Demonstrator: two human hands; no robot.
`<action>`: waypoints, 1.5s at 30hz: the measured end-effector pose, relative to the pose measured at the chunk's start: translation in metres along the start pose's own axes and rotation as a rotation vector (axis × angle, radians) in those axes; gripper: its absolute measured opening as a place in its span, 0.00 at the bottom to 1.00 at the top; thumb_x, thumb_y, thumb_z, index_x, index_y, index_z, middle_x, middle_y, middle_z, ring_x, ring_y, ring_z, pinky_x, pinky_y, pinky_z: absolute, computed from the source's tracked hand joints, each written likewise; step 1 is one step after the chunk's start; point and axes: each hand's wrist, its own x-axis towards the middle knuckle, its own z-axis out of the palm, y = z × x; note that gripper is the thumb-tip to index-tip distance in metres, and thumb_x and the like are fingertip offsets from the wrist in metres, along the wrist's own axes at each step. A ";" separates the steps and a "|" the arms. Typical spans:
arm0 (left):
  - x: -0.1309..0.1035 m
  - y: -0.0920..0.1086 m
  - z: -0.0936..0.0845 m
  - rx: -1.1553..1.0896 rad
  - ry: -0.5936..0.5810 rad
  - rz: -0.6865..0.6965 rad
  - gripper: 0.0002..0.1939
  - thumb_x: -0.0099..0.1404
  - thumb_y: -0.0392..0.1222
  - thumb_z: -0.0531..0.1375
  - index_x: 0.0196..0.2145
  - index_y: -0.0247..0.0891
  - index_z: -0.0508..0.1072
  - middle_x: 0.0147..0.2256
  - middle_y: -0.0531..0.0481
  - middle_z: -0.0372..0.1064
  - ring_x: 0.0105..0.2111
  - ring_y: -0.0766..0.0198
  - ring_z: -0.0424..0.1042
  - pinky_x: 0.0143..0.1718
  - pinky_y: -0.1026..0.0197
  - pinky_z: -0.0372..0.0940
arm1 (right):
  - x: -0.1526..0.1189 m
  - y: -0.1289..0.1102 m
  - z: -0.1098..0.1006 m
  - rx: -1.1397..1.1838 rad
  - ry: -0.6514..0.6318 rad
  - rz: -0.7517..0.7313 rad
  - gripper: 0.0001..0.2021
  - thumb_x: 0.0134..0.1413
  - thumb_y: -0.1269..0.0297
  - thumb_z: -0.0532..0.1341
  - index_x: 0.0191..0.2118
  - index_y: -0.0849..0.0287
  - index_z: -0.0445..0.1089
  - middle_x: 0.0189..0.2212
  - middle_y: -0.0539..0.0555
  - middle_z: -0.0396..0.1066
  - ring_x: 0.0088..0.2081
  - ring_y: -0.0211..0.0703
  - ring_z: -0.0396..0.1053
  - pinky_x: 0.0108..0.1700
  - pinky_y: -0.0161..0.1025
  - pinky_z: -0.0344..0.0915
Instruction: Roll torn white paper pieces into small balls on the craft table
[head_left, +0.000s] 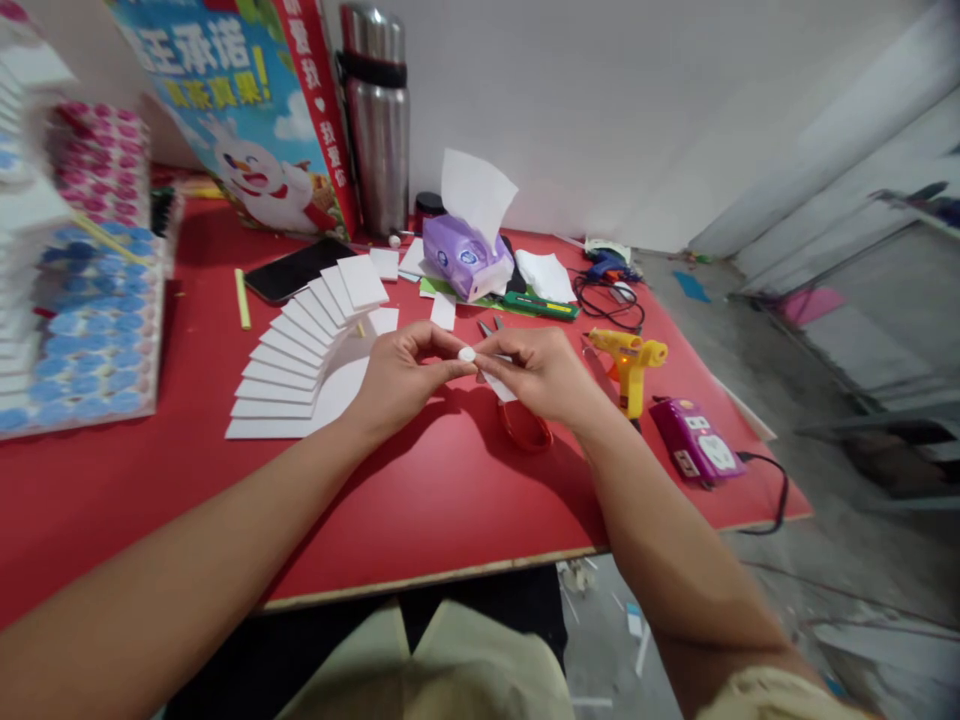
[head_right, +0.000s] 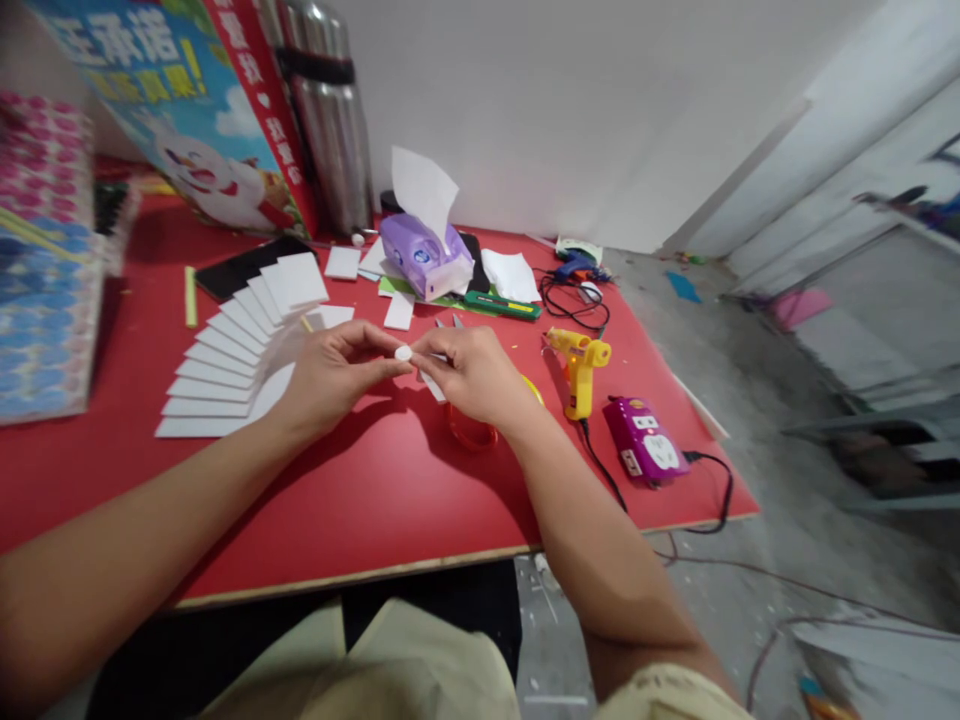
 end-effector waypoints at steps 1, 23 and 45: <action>0.000 0.000 0.000 0.005 -0.006 0.000 0.11 0.54 0.43 0.74 0.32 0.37 0.79 0.31 0.47 0.78 0.32 0.59 0.76 0.38 0.55 0.72 | 0.000 0.001 -0.001 0.009 -0.005 -0.006 0.08 0.64 0.65 0.62 0.35 0.60 0.78 0.27 0.51 0.77 0.28 0.38 0.69 0.33 0.36 0.61; -0.003 0.007 0.001 0.383 -0.053 0.217 0.07 0.64 0.37 0.66 0.39 0.40 0.84 0.36 0.48 0.81 0.35 0.60 0.76 0.41 0.57 0.67 | 0.008 0.006 0.000 0.872 -0.140 0.621 0.18 0.42 0.59 0.78 0.35 0.63 0.76 0.29 0.56 0.80 0.28 0.44 0.79 0.32 0.40 0.79; -0.005 0.013 0.001 0.498 -0.037 0.398 0.06 0.64 0.33 0.65 0.35 0.39 0.83 0.31 0.50 0.79 0.34 0.60 0.75 0.40 0.57 0.67 | 0.009 0.007 0.009 0.976 -0.123 0.619 0.17 0.40 0.60 0.79 0.29 0.64 0.75 0.26 0.57 0.80 0.26 0.44 0.79 0.30 0.36 0.77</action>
